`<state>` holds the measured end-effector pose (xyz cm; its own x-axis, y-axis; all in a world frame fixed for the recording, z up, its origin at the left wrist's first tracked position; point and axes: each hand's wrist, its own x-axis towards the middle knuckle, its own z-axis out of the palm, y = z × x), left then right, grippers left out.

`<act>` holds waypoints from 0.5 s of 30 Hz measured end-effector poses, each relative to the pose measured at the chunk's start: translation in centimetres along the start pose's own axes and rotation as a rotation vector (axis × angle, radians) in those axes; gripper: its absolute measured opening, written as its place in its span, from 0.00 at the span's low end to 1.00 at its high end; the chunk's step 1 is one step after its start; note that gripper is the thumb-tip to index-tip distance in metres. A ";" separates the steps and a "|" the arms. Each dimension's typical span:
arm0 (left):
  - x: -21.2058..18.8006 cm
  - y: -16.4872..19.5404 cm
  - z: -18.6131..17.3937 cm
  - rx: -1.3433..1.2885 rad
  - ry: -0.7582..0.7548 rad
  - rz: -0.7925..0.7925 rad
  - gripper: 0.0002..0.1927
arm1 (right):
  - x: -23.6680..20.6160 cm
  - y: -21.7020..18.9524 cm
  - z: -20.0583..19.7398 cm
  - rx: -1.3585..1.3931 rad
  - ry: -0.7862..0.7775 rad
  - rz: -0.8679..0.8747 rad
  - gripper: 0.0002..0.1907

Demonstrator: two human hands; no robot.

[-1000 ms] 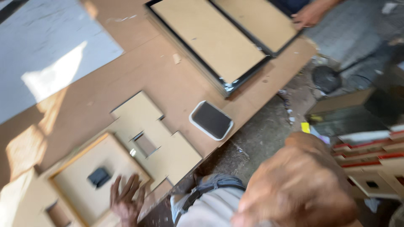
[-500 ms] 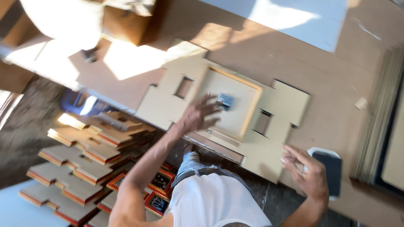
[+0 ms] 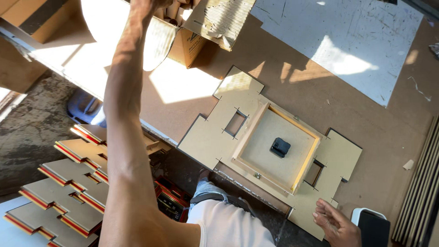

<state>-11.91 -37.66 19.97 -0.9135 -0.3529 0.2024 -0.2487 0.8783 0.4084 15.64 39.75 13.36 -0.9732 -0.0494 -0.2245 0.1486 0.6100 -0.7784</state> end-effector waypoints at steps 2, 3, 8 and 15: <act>-0.5 -0.6 0.3 0.027 -0.090 -0.026 0.14 | -0.6 0.1 0.3 0.007 0.027 0.047 0.24; -0.1 -0.5 0.4 0.039 -0.123 -0.032 0.14 | -1.0 0.1 0.4 0.013 0.042 0.072 0.23; 4.7 3.3 2.8 0.076 -0.216 -0.003 0.16 | -2.5 -1.8 0.2 -0.053 0.078 0.240 0.23; 6.3 4.6 8.5 0.123 -0.228 0.117 0.17 | -4.5 -7.1 -0.2 -0.135 0.067 0.235 0.28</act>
<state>-21.53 -33.08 15.53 -0.9837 -0.1773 0.0312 -0.1617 0.9462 0.2803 18.88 35.75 20.01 -0.9250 0.1558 -0.3465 0.3511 0.6989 -0.6231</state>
